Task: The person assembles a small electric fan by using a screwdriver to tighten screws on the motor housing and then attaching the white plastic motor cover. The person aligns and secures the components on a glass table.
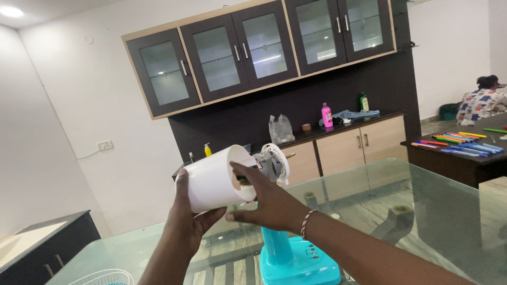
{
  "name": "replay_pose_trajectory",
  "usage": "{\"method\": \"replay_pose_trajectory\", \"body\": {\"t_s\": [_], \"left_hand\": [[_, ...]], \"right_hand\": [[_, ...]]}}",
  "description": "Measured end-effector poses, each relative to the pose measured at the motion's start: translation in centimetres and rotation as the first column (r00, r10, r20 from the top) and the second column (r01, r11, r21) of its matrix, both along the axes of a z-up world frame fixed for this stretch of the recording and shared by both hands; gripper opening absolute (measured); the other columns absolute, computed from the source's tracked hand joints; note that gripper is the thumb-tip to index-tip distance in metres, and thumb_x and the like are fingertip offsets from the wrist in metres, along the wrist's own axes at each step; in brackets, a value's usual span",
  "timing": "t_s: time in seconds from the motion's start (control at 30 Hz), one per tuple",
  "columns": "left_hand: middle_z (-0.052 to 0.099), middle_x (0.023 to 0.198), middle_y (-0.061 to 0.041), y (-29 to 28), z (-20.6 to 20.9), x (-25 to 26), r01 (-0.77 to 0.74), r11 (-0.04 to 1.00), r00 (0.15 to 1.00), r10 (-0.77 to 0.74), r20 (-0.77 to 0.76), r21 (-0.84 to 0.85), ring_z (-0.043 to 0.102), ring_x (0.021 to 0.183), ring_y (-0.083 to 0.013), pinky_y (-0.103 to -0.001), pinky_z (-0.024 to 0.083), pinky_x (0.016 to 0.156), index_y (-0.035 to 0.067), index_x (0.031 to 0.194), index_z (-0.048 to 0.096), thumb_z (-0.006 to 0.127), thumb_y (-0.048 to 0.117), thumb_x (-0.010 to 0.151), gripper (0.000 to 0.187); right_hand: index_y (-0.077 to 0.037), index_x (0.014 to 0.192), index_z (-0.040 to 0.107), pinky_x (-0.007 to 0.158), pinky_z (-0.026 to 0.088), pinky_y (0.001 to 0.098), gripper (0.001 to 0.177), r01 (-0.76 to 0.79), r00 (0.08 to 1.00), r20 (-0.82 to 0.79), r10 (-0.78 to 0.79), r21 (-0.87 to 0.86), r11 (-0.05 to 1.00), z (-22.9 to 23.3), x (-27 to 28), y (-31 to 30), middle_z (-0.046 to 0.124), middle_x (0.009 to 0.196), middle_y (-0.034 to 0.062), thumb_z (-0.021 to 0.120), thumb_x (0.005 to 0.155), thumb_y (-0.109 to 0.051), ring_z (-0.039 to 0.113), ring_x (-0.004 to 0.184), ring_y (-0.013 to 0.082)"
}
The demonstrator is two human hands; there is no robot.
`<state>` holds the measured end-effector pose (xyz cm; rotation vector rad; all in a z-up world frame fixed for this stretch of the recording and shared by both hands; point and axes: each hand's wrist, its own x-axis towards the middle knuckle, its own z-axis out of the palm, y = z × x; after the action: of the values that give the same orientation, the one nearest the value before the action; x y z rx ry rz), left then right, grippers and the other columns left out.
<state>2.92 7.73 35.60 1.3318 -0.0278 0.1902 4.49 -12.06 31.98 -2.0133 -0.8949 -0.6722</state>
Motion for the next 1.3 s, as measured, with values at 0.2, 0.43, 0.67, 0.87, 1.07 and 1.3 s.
{"method": "replay_pose_trajectory", "body": {"t_s": [0.2, 0.43, 0.67, 0.87, 1.07, 1.3], "left_hand": [[0.049, 0.133, -0.029, -0.1, 0.7, 0.3, -0.084, 0.968, 0.996, 0.075, 0.045, 0.235, 0.059, 0.122, -0.0411, -0.053, 0.058, 0.097, 0.012, 0.154, 0.027, 0.059, 0.068, 0.083, 0.096], [0.061, 0.127, -0.022, 1.1, 1.5, 2.2, -0.174, 0.978, 0.966, 0.147, 0.211, 0.115, 0.067, 0.115, -0.0346, -0.052, 0.059, 0.091, 0.006, 0.15, 0.038, 0.073, 0.051, 0.075, 0.095], [0.063, 0.128, -0.016, 2.4, 0.7, 4.2, -0.325, 0.94, 0.943, 0.313, 0.115, 0.107, 0.067, 0.113, -0.0296, -0.052, 0.058, 0.09, 0.015, 0.149, 0.046, 0.072, 0.051, 0.076, 0.085], [0.064, 0.13, -0.016, 3.0, 0.2, 6.7, -0.282, 0.948, 0.959, 0.28, 0.037, 0.147, 0.063, 0.119, -0.0312, -0.057, 0.052, 0.096, 0.015, 0.148, 0.051, 0.066, 0.061, 0.076, 0.087], [0.061, 0.132, -0.02, 4.2, -1.6, 7.9, -0.344, 0.931, 0.937, 0.349, -0.015, 0.125, 0.061, 0.121, -0.0341, -0.057, 0.05, 0.098, 0.009, 0.15, 0.05, 0.065, 0.065, 0.083, 0.088], [0.067, 0.122, -0.017, 2.3, -3.3, 8.4, -0.337, 0.937, 0.942, 0.336, 0.023, 0.09, 0.068, 0.106, -0.03, -0.051, 0.058, 0.084, 0.011, 0.144, 0.054, 0.066, 0.058, 0.079, 0.082]], "right_hand": [[-0.002, 0.128, 0.069, 0.09, 0.062, 0.036, 0.068, -0.049, 0.934, -0.346, 0.085, 0.114, 0.992, 1.6, 2.1, -1.0, 0.079, 0.11, 0.0137, 0.068, 0.087, -0.057, 0.077, 0.099, 0.0204], [-0.009, 0.131, 0.066, 0.094, 0.056, 0.0341, 0.066, -0.253, 0.889, -0.367, 0.275, 0.108, 0.961, 4.0, 5.4, -2.8, 0.077, 0.116, 0.0068, 0.069, 0.085, -0.057, 0.071, 0.107, 0.0155], [-0.009, 0.131, 0.063, 0.113, 0.041, 0.0416, 0.059, 0.471, 0.868, 0.144, -0.475, 0.066, 0.88, 2.5, 9.6, -7.4, 0.065, 0.135, 0.0111, 0.066, 0.089, -0.05, 0.054, 0.133, 0.0266], [-0.011, 0.151, 0.044, 0.115, 0.036, 0.0412, 0.081, 0.34, 0.94, -0.104, -0.326, 0.16, 0.927, -0.6, 12.3, -8.8, 0.049, 0.151, 0.0137, 0.063, 0.088, -0.058, 0.043, 0.143, 0.0278], [-0.013, 0.141, 0.059, 0.116, 0.04, 0.0404, 0.072, 0.311, 0.932, -0.231, -0.28, 0.112, 0.944, -2.1, 14.1, -8.9, 0.061, 0.144, 0.0139, 0.046, 0.093, -0.065, 0.049, 0.143, 0.0266], [-0.01, 0.13, 0.069, 0.119, 0.033, 0.0435, 0.071, 0.363, 0.919, -0.188, -0.347, 0.06, 0.93, -2.3, 14.2, -8.7, 0.06, 0.142, 0.0177, 0.042, 0.096, -0.065, 0.036, 0.15, 0.0306]]}}
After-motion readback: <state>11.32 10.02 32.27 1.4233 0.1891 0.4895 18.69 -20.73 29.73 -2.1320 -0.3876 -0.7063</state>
